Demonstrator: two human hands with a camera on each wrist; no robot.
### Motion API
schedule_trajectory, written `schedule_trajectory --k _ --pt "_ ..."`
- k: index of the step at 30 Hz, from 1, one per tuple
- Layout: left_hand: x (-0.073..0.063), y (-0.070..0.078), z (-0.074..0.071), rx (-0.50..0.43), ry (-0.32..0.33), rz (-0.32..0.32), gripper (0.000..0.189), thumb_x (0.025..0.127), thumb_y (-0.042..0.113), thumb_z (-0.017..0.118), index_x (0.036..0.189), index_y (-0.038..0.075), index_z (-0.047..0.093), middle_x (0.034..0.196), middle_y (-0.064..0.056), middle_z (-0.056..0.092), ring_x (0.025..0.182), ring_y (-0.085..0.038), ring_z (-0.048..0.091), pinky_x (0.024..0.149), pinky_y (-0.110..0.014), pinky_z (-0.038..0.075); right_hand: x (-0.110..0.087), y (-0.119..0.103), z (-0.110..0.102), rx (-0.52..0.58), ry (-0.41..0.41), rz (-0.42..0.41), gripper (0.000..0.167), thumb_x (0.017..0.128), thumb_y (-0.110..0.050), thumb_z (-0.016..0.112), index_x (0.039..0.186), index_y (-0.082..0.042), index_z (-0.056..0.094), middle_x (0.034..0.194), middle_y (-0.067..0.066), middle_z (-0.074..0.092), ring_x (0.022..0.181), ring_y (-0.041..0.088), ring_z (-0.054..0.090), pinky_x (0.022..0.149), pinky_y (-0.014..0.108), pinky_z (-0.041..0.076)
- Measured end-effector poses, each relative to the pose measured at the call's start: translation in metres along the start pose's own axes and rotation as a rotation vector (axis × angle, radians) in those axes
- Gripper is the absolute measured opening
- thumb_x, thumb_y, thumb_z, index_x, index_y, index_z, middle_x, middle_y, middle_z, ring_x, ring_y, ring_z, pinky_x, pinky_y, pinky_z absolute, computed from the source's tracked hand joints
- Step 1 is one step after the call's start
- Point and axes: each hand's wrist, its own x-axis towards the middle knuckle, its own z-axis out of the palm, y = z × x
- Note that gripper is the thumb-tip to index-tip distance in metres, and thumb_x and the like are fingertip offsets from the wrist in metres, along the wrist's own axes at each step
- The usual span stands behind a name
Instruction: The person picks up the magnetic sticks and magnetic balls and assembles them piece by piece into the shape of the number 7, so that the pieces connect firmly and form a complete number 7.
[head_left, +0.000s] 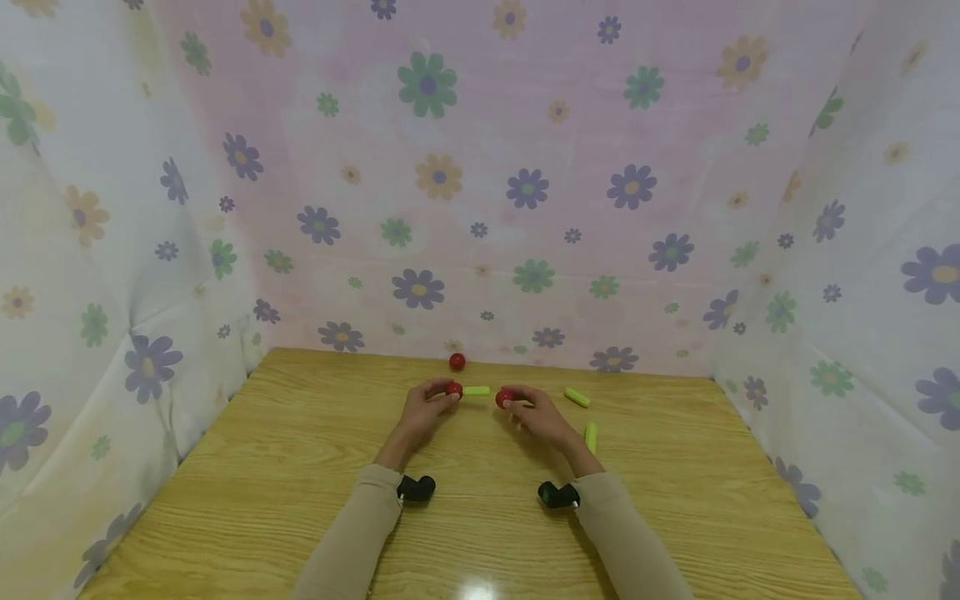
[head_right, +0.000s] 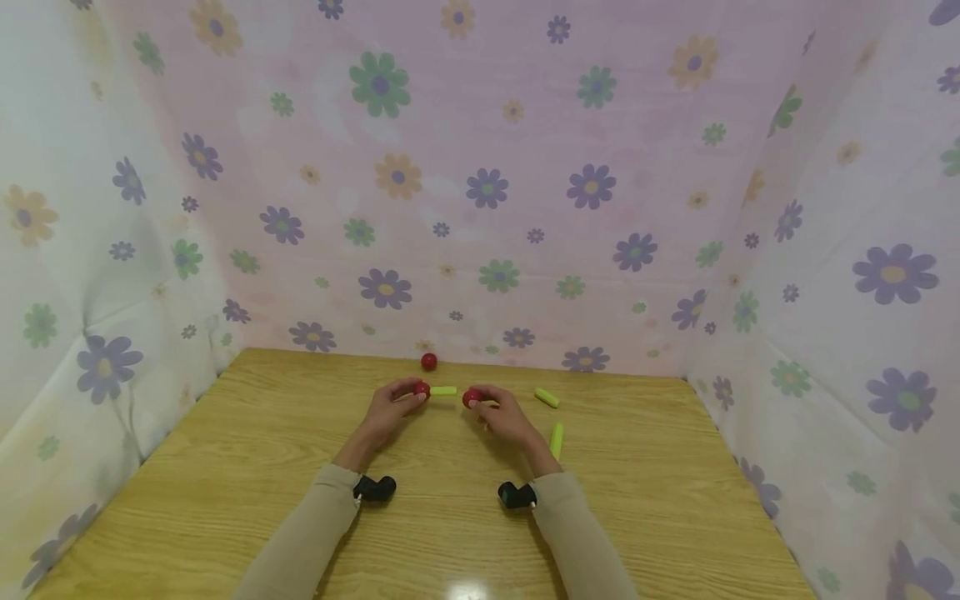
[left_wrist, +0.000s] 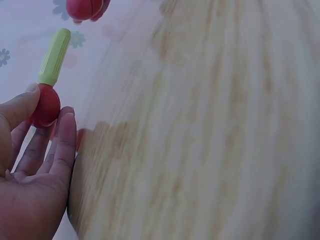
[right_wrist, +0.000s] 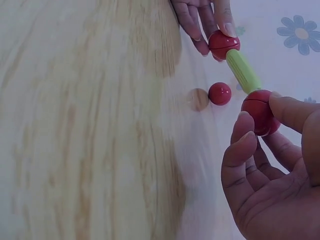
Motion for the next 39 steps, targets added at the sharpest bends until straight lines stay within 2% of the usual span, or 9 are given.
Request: schedule_trajectory --k 7,14,20,27,32,39 --pt "0.0 0.003 0.002 -0.041 -0.024 -0.021 0.043 0.097 0.009 0.073 0.137 -0.004 0.063 0.134 -0.021 0.066 0.113 -0.021 0.068 0.088 -0.025 0.056 -0.001 -0.005 0.003 0.019 0.008 0.007 0.049 0.109 -0.019 0.056 0.152 0.002 0.048 0.13 0.021 0.061 0.08 0.02 0.059 0.059 0.026 0.046" --pt "0.0 0.005 0.004 -0.075 -0.036 -0.024 0.044 0.098 0.008 0.072 0.138 -0.006 0.06 0.133 -0.021 0.066 0.103 -0.015 0.07 0.09 -0.032 0.059 -0.003 -0.005 0.005 0.032 0.02 -0.009 0.049 0.109 -0.018 0.056 0.151 0.005 0.047 0.133 0.025 0.06 0.085 0.027 0.062 0.062 0.027 0.05" --pt "-0.002 0.008 0.003 -0.087 -0.057 -0.043 0.046 0.098 0.008 0.072 0.14 -0.005 0.059 0.135 -0.02 0.065 0.104 -0.015 0.07 0.086 -0.026 0.058 -0.005 -0.006 0.005 0.025 0.037 -0.009 0.047 0.109 -0.018 0.055 0.15 0.004 0.048 0.131 0.022 0.062 0.086 0.026 0.063 0.062 0.026 0.051" --pt "-0.002 0.011 0.003 -0.083 -0.084 -0.039 0.047 0.099 0.009 0.071 0.142 -0.005 0.057 0.136 -0.02 0.064 0.107 -0.017 0.07 0.087 -0.027 0.059 -0.004 -0.004 0.002 0.034 0.032 -0.012 0.048 0.11 -0.018 0.054 0.151 0.004 0.046 0.133 0.024 0.059 0.085 0.027 0.063 0.061 0.026 0.051" --pt "-0.001 0.01 0.004 -0.08 -0.082 -0.039 0.047 0.098 0.008 0.072 0.141 -0.005 0.058 0.135 -0.02 0.064 0.108 -0.018 0.07 0.088 -0.027 0.06 -0.004 -0.002 0.001 0.035 0.043 -0.018 0.047 0.109 -0.018 0.054 0.15 0.004 0.048 0.133 0.024 0.059 0.087 0.028 0.063 0.062 0.028 0.052" --pt "0.001 0.006 0.006 -0.098 -0.076 -0.03 0.046 0.096 0.005 0.074 0.138 -0.006 0.06 0.133 -0.02 0.065 0.107 -0.017 0.069 0.09 -0.029 0.059 -0.005 -0.003 -0.001 0.041 0.058 -0.005 0.045 0.109 -0.016 0.054 0.15 0.004 0.049 0.135 0.025 0.059 0.089 0.023 0.062 0.065 0.026 0.05"
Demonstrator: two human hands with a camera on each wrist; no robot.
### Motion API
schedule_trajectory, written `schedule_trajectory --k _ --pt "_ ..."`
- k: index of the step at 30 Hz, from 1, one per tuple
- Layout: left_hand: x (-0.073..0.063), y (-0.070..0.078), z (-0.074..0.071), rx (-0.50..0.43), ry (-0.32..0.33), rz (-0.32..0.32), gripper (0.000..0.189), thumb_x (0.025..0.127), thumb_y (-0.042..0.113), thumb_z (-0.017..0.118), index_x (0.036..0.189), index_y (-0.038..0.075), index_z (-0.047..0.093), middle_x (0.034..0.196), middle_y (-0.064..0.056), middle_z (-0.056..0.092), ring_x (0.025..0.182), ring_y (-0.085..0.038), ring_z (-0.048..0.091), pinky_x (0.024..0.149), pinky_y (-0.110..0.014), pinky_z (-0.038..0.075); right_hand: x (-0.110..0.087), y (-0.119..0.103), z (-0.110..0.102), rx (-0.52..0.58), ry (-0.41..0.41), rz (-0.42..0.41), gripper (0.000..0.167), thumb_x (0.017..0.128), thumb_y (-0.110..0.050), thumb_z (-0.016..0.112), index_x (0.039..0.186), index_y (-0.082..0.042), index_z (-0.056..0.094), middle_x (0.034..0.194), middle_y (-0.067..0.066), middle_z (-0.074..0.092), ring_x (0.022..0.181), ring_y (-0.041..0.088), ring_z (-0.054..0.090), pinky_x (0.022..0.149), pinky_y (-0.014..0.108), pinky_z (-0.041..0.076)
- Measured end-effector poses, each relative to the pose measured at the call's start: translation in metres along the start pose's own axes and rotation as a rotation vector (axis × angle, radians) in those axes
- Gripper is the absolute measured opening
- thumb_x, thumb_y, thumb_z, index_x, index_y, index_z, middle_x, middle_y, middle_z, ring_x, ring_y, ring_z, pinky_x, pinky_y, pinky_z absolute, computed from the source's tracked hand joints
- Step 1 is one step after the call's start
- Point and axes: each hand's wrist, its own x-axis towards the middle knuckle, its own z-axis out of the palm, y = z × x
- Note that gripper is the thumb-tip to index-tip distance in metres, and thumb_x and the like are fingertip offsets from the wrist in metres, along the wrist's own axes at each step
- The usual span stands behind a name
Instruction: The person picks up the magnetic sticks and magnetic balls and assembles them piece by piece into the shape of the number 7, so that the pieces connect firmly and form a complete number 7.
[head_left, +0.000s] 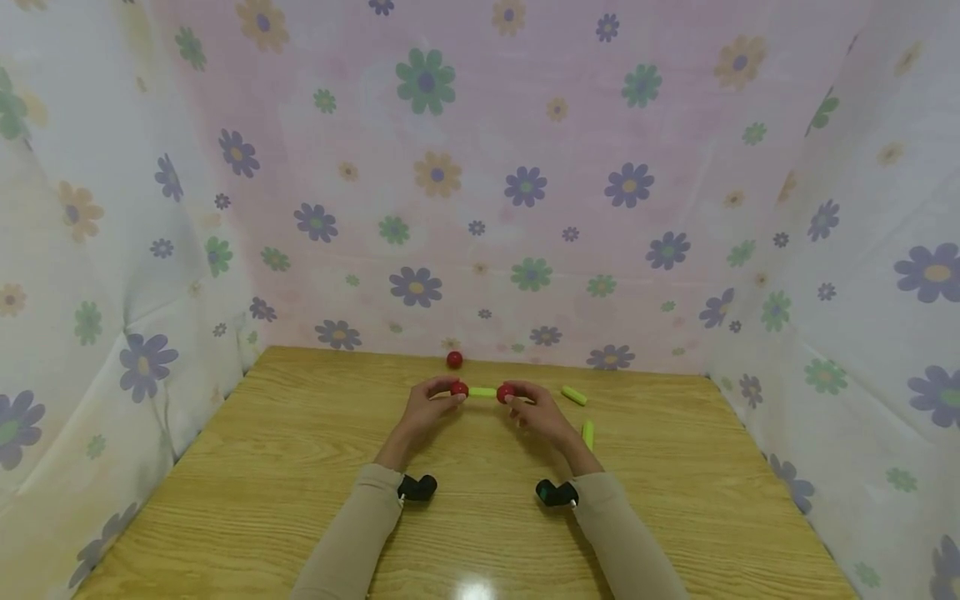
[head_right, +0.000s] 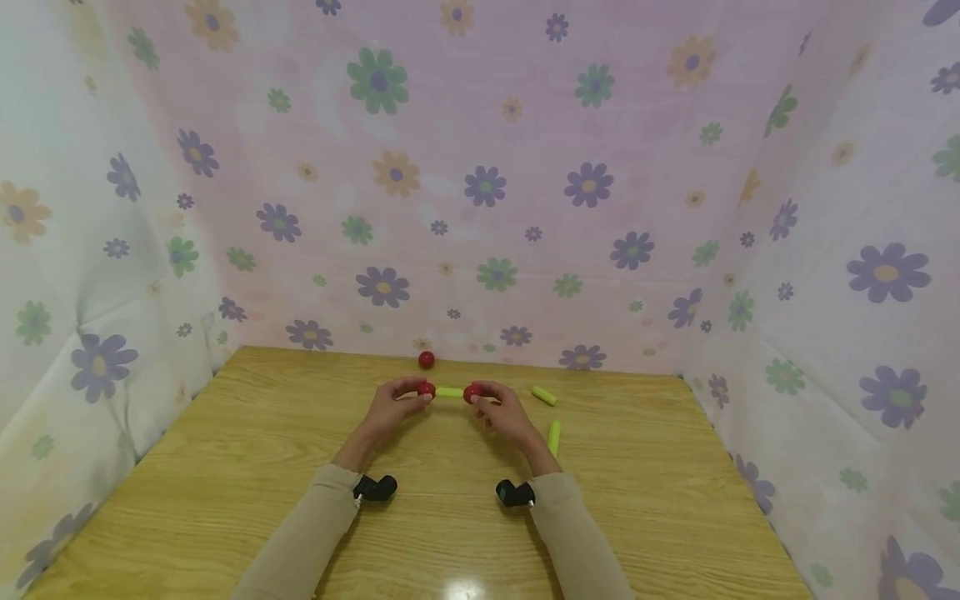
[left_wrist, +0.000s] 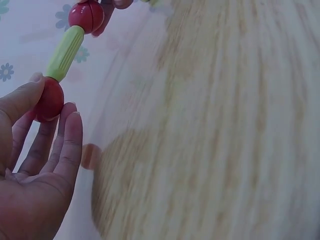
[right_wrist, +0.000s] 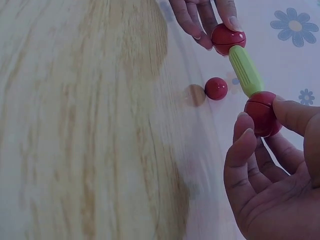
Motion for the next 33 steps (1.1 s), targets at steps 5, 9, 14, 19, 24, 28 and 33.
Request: schedule_trajectory --k 5,9,14,19,24,28,33 --pt "-0.0002 -0.0036 0.0016 0.002 0.007 -0.002 0.044 0.095 0.003 0.073 0.137 -0.006 0.061 0.133 -0.021 0.064 0.104 -0.016 0.069 0.089 -0.028 0.059 0.0008 0.0008 0.0002 -0.013 0.015 0.029 0.045 0.109 -0.016 0.055 0.15 0.003 0.049 0.135 0.025 0.061 0.087 0.022 0.063 0.063 0.025 0.048" --pt "-0.0006 -0.0033 0.0045 0.025 0.024 0.007 0.039 0.094 0.0 0.073 0.131 -0.006 0.064 0.132 -0.023 0.064 0.104 -0.019 0.071 0.085 -0.027 0.059 0.0017 0.0021 0.0004 -0.071 0.034 0.036 0.043 0.109 -0.017 0.056 0.146 0.003 0.053 0.131 0.024 0.063 0.084 0.02 0.063 0.062 0.024 0.047" --pt "-0.0017 -0.0006 0.007 0.057 0.047 0.002 0.037 0.093 -0.001 0.075 0.128 -0.005 0.066 0.132 -0.024 0.064 0.11 -0.027 0.07 0.087 -0.029 0.059 0.0013 0.0024 0.0011 -0.093 0.058 0.034 0.04 0.108 -0.015 0.056 0.144 0.004 0.055 0.13 0.025 0.063 0.084 0.021 0.064 0.061 0.025 0.048" --pt "-0.0027 -0.0003 0.0077 0.106 0.068 -0.017 0.038 0.091 0.001 0.078 0.126 -0.004 0.067 0.131 -0.023 0.065 0.116 -0.032 0.068 0.092 -0.031 0.057 0.0014 0.0035 0.0042 -0.102 0.082 0.033 0.037 0.107 -0.01 0.057 0.14 0.005 0.058 0.129 0.026 0.064 0.085 0.023 0.065 0.061 0.024 0.048" --pt "-0.0019 -0.0019 0.0074 0.129 0.071 -0.014 0.039 0.09 0.002 0.079 0.126 -0.005 0.068 0.13 -0.024 0.066 0.117 -0.035 0.067 0.095 -0.034 0.056 -0.0001 0.0043 0.0069 -0.129 0.083 0.038 0.039 0.106 -0.008 0.058 0.141 0.008 0.056 0.128 0.026 0.064 0.084 0.022 0.064 0.059 0.025 0.048" --pt "-0.001 -0.0025 0.0065 0.12 0.071 -0.011 0.04 0.089 0.0 0.079 0.126 -0.007 0.068 0.128 -0.026 0.067 0.115 -0.036 0.069 0.094 -0.034 0.057 -0.0001 0.0046 0.0072 -0.142 0.073 0.034 0.04 0.105 -0.006 0.059 0.142 0.01 0.055 0.127 0.028 0.064 0.083 0.021 0.064 0.06 0.025 0.047" --pt "-0.0005 -0.0027 0.0059 0.125 0.071 -0.004 0.041 0.088 0.0 0.08 0.127 -0.007 0.068 0.127 -0.027 0.068 0.115 -0.038 0.069 0.095 -0.035 0.057 0.0025 0.0063 0.0077 -0.169 0.098 0.047 0.038 0.105 -0.005 0.06 0.14 0.007 0.057 0.125 0.025 0.066 0.081 0.018 0.063 0.06 0.025 0.048"
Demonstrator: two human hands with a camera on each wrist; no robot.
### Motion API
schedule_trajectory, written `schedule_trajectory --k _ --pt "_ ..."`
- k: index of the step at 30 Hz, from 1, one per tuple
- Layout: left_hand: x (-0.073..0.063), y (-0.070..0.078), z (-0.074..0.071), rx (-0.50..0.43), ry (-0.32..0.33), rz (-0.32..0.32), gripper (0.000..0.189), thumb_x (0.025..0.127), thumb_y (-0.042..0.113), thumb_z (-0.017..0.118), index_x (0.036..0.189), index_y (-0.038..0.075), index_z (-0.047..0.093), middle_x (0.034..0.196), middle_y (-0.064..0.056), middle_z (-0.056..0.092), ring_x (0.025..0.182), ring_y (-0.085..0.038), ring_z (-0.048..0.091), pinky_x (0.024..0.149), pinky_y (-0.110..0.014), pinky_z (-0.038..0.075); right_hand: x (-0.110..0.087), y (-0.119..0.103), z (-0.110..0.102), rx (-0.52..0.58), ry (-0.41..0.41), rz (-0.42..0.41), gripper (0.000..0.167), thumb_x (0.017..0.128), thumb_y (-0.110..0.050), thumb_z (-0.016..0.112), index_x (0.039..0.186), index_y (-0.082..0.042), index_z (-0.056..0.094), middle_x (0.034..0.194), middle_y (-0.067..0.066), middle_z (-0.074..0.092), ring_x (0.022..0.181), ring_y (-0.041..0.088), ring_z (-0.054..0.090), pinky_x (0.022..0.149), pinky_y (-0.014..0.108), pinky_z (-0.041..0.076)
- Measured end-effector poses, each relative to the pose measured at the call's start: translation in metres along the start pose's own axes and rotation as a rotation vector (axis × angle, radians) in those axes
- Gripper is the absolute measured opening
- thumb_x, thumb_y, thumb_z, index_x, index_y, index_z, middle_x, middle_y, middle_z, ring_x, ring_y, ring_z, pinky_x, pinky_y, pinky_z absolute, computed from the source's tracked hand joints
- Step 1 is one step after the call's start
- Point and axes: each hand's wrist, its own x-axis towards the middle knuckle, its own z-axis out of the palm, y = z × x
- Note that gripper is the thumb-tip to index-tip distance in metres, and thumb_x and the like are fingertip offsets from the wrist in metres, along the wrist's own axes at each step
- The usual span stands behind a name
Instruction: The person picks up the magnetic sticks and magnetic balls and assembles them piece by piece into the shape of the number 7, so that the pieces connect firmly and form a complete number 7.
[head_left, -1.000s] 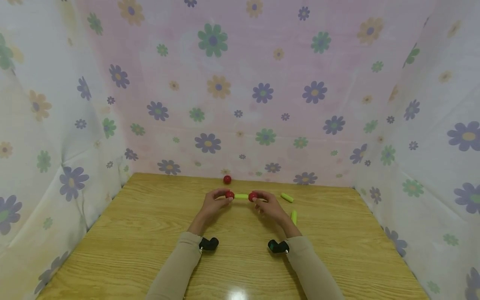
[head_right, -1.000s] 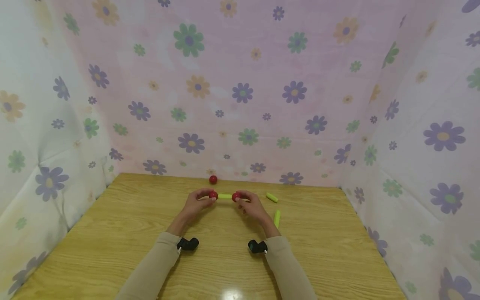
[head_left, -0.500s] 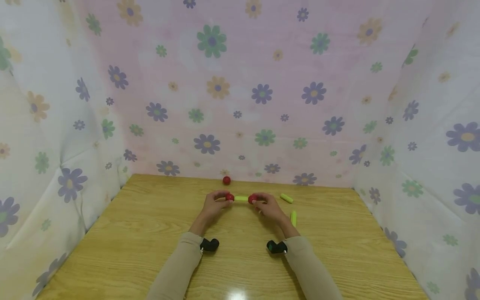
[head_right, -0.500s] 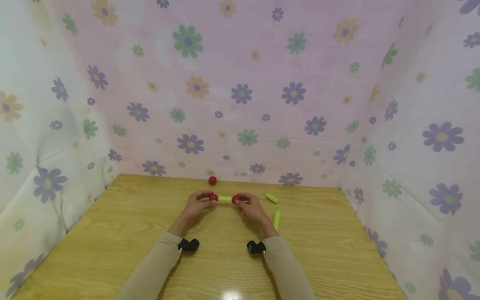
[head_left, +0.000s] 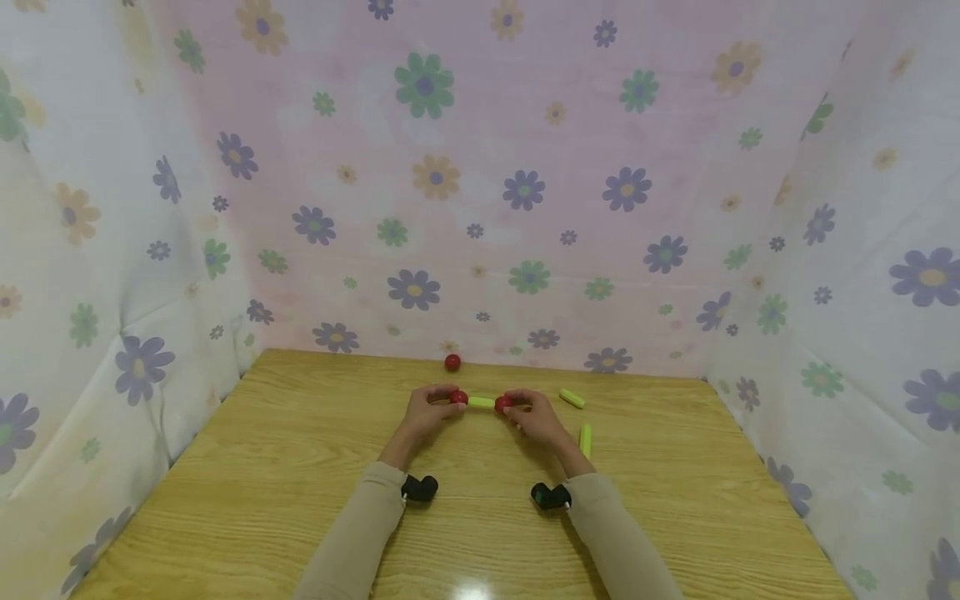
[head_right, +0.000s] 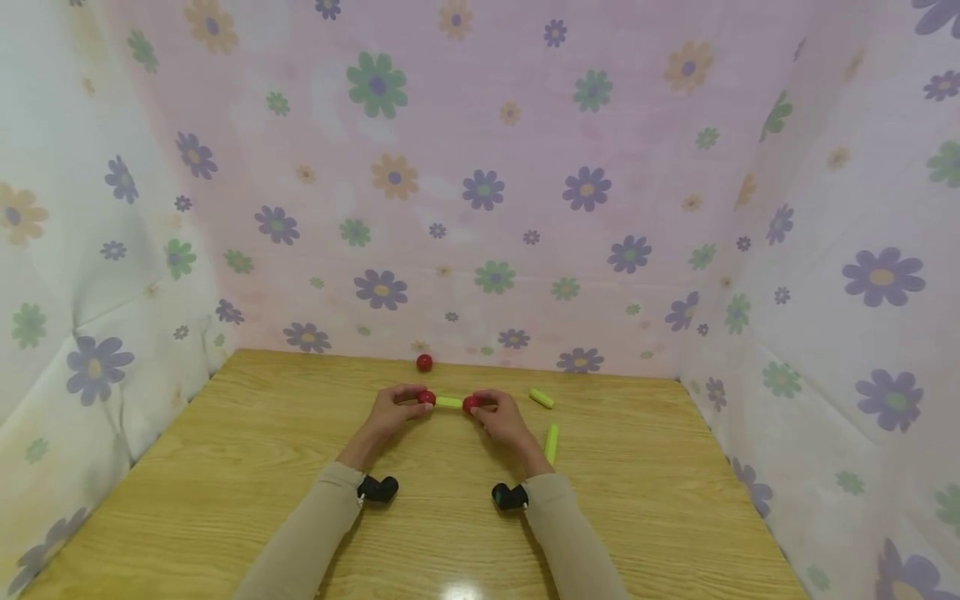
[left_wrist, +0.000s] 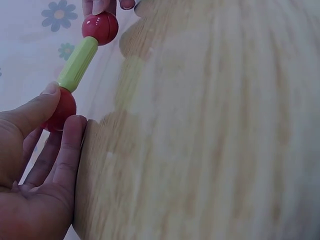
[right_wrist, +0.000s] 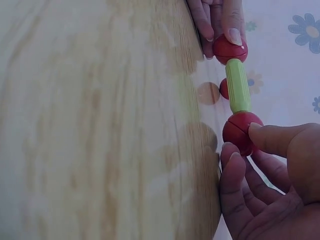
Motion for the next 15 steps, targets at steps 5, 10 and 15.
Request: schedule_trajectory --k 5,10,15 --pt "0.0002 -0.0012 0.0009 0.008 0.009 -0.004 0.043 0.087 0.0 0.081 0.128 -0.006 0.068 0.127 -0.026 0.068 0.117 -0.039 0.068 0.101 -0.04 0.056 -0.0008 -0.0006 0.0006 -0.015 0.02 0.008 0.035 0.104 -0.005 0.061 0.137 0.006 0.06 0.124 0.023 0.067 0.081 0.017 0.063 0.062 0.027 0.049" --pt "-0.0018 -0.0021 0.0004 -0.006 0.014 -0.017 0.044 0.087 0.0 0.081 0.129 -0.005 0.068 0.128 -0.025 0.068 0.117 -0.037 0.068 0.101 -0.037 0.056 -0.003 -0.0019 -0.0007 0.005 0.009 0.007 0.034 0.104 -0.005 0.06 0.136 0.007 0.06 0.12 0.022 0.068 0.078 0.017 0.062 0.059 0.025 0.048" --pt "-0.0029 -0.003 0.0011 -0.02 0.015 -0.015 0.045 0.086 0.001 0.082 0.129 -0.006 0.068 0.127 -0.025 0.069 0.115 -0.034 0.069 0.097 -0.033 0.057 -0.0057 -0.0053 -0.0061 0.007 0.016 0.002 0.035 0.105 -0.007 0.058 0.137 0.007 0.06 0.123 0.024 0.067 0.083 0.02 0.066 0.063 0.025 0.051"
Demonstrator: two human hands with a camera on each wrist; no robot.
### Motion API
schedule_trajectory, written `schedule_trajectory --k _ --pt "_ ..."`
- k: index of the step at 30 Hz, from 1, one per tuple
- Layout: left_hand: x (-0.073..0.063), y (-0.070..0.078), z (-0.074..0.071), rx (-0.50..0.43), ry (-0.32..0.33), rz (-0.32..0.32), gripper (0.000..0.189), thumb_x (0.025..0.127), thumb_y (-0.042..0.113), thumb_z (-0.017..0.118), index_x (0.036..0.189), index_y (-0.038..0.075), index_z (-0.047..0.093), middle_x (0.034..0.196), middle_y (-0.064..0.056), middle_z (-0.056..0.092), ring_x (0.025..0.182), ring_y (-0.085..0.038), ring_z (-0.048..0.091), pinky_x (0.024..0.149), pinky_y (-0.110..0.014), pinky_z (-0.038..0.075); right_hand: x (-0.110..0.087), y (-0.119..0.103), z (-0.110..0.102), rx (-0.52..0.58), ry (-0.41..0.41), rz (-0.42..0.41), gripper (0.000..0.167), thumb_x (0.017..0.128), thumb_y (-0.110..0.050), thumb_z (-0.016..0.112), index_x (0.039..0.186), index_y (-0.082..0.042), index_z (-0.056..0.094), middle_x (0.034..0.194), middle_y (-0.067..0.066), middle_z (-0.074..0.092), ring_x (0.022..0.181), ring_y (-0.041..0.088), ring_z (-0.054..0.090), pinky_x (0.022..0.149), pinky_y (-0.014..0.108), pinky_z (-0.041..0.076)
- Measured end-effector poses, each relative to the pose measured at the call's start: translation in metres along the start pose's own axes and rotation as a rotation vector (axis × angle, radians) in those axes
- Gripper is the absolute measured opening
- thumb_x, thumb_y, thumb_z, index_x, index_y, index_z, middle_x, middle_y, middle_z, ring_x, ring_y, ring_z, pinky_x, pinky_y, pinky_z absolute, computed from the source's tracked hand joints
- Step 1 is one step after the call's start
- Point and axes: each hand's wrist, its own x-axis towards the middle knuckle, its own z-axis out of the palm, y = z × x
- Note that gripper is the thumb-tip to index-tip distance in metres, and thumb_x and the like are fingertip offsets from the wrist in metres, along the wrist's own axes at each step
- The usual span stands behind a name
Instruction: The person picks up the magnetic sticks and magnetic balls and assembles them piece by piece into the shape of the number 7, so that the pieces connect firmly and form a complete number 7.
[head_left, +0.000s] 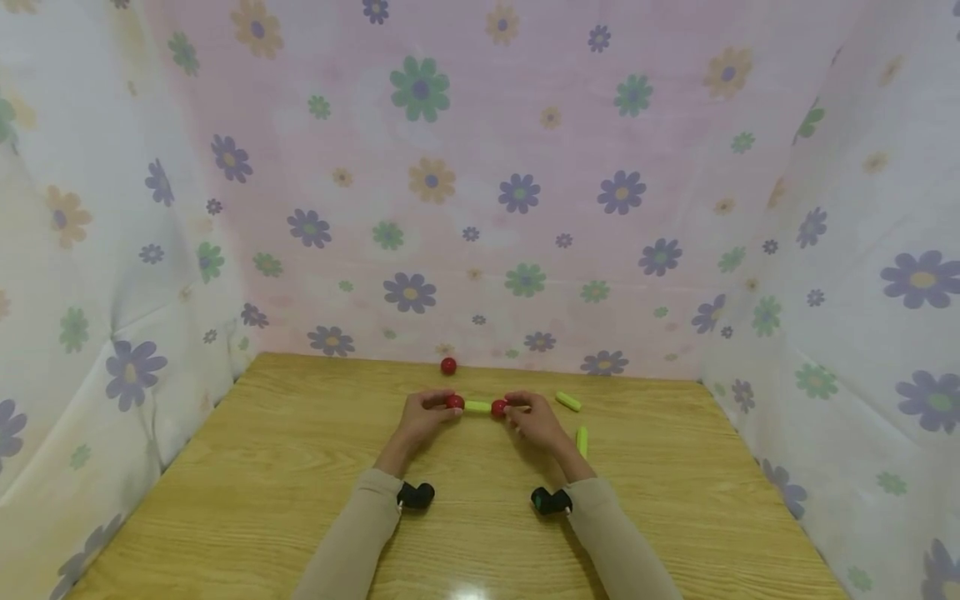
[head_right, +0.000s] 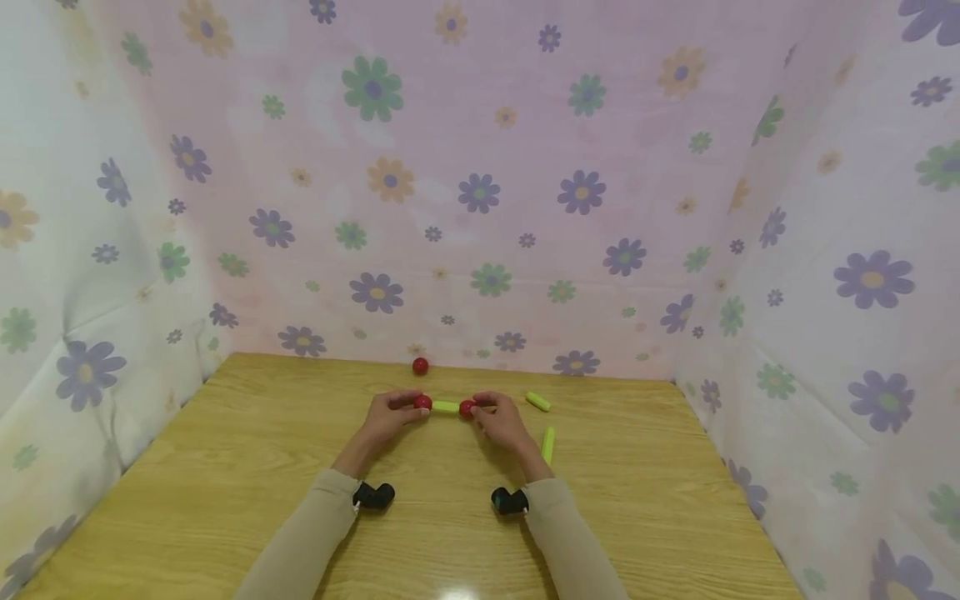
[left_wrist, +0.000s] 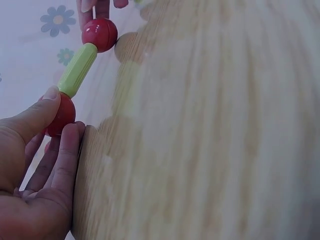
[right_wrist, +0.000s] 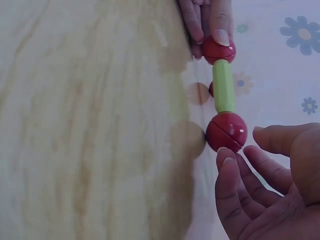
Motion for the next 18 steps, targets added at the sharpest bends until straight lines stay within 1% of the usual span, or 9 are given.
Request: schedule_trajectory --k 3,7,10,11,15,18 --pt "0.0 -0.001 0.001 -0.008 -0.001 -0.002 0.046 0.086 0.001 0.082 0.129 -0.006 0.068 0.127 -0.024 0.069 0.115 -0.032 0.069 0.095 -0.03 0.058 -0.002 -0.003 -0.005 0.006 0.006 -0.018 0.036 0.105 -0.007 0.057 0.138 0.008 0.058 0.129 0.026 0.064 0.088 0.027 0.068 0.066 0.028 0.054" --pt "0.0 -0.001 0.001 0.0 0.006 0.007 0.045 0.086 0.002 0.083 0.128 -0.007 0.069 0.126 -0.023 0.07 0.116 -0.032 0.069 0.093 -0.027 0.057 -0.005 -0.009 -0.012 0.002 -0.002 -0.066 0.038 0.107 -0.008 0.055 0.14 0.011 0.055 0.131 0.03 0.061 0.095 0.038 0.069 0.072 0.037 0.06" --pt "0.0 -0.001 0.002 0.014 0.005 0.022 0.045 0.087 0.002 0.082 0.129 -0.007 0.068 0.126 -0.024 0.07 0.117 -0.034 0.069 0.093 -0.027 0.057 -0.009 -0.015 -0.019 0.028 -0.011 -0.077 0.039 0.108 -0.011 0.054 0.142 0.009 0.054 0.134 0.031 0.06 0.1 0.039 0.068 0.077 0.043 0.061" --pt "0.0 0.0 0.002 0.012 0.004 0.019 0.045 0.087 0.002 0.082 0.129 -0.007 0.068 0.126 -0.024 0.07 0.117 -0.034 0.068 0.093 -0.026 0.057 -0.01 -0.018 -0.022 0.044 -0.012 -0.077 0.04 0.109 -0.012 0.053 0.143 0.008 0.054 0.135 0.032 0.058 0.101 0.04 0.068 0.078 0.045 0.061" --pt "-0.001 0.0 0.002 0.018 0.015 0.015 0.043 0.087 0.002 0.082 0.128 -0.007 0.069 0.126 -0.024 0.07 0.118 -0.035 0.068 0.095 -0.029 0.057 -0.014 -0.027 -0.03 0.123 -0.002 -0.068 0.04 0.11 -0.017 0.052 0.144 0.004 0.055 0.14 0.03 0.057 0.103 0.036 0.067 0.079 0.043 0.06" --pt "-0.001 0.001 0.003 0.032 0.031 0.003 0.042 0.087 0.003 0.082 0.126 -0.005 0.07 0.125 -0.022 0.071 0.118 -0.033 0.068 0.097 -0.03 0.056 -0.015 -0.031 -0.035 0.165 0.01 -0.06 0.04 0.111 -0.02 0.05 0.145 0.002 0.055 0.14 0.027 0.058 0.103 0.036 0.066 0.077 0.037 0.059"
